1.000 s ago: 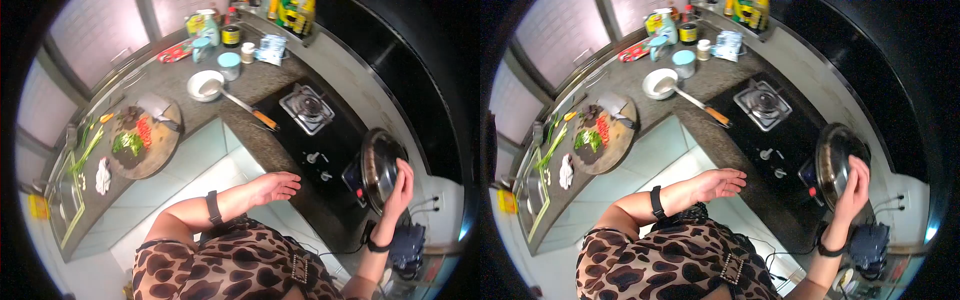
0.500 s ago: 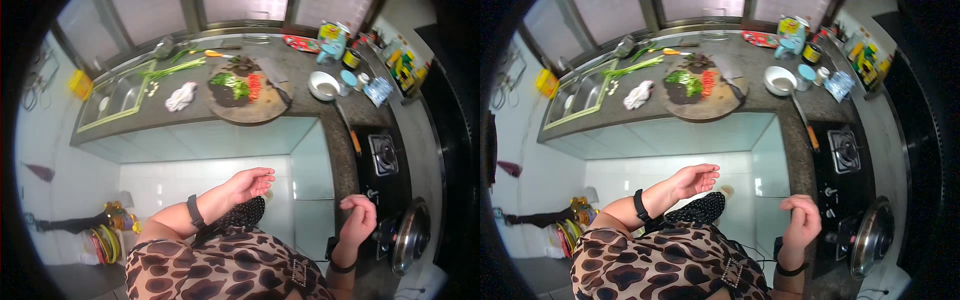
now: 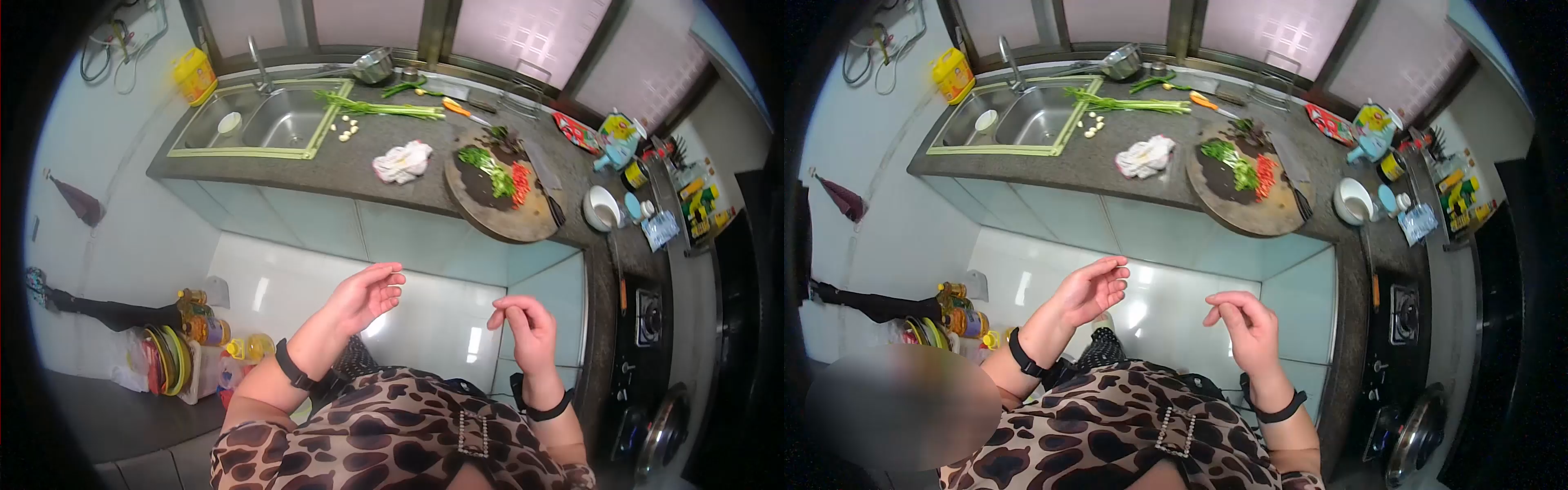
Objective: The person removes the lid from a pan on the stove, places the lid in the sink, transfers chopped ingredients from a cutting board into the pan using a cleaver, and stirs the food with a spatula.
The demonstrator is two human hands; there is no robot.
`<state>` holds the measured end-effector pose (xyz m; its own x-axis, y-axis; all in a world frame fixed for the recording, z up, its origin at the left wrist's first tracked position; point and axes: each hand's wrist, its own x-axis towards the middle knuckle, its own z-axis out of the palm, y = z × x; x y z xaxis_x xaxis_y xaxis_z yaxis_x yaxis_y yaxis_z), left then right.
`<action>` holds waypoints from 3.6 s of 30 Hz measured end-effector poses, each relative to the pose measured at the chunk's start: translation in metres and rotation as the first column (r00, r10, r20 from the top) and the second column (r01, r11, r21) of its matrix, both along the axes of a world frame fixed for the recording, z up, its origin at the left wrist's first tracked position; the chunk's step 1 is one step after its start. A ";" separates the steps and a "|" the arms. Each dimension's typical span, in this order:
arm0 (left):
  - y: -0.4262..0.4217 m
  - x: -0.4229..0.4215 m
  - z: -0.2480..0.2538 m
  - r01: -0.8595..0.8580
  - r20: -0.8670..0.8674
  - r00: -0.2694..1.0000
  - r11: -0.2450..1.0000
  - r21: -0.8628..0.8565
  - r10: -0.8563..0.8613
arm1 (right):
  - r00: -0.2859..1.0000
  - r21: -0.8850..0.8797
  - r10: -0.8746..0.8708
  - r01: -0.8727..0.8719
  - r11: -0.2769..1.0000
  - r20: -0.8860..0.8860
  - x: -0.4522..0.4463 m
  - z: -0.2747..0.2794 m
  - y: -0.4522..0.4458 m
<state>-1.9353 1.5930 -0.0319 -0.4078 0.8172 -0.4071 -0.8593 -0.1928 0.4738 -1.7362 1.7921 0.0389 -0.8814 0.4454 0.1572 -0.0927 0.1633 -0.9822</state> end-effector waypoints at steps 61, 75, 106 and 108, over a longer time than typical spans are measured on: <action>0.075 -0.523 -0.113 -0.151 -0.779 -0.067 0.778 -0.610 -0.624 | 0.761 0.754 -0.566 0.160 0.637 0.317 -0.451 -0.123 -0.111; 0.149 -0.525 -0.101 -0.192 -0.796 -0.265 0.839 -0.509 -0.544 | 0.589 0.726 -0.763 0.399 0.560 0.265 -0.379 -0.111 -0.127; 0.275 -0.552 -0.088 -0.314 -0.725 -0.286 0.776 -0.547 -0.626 | 0.374 0.658 -0.892 0.609 0.442 0.253 -0.297 -0.111 -0.120; 0.277 -0.553 -0.095 -0.252 -0.723 -0.278 0.774 -0.581 -0.633 | 0.384 0.634 -0.887 0.626 0.454 0.256 -0.300 -0.112 -0.118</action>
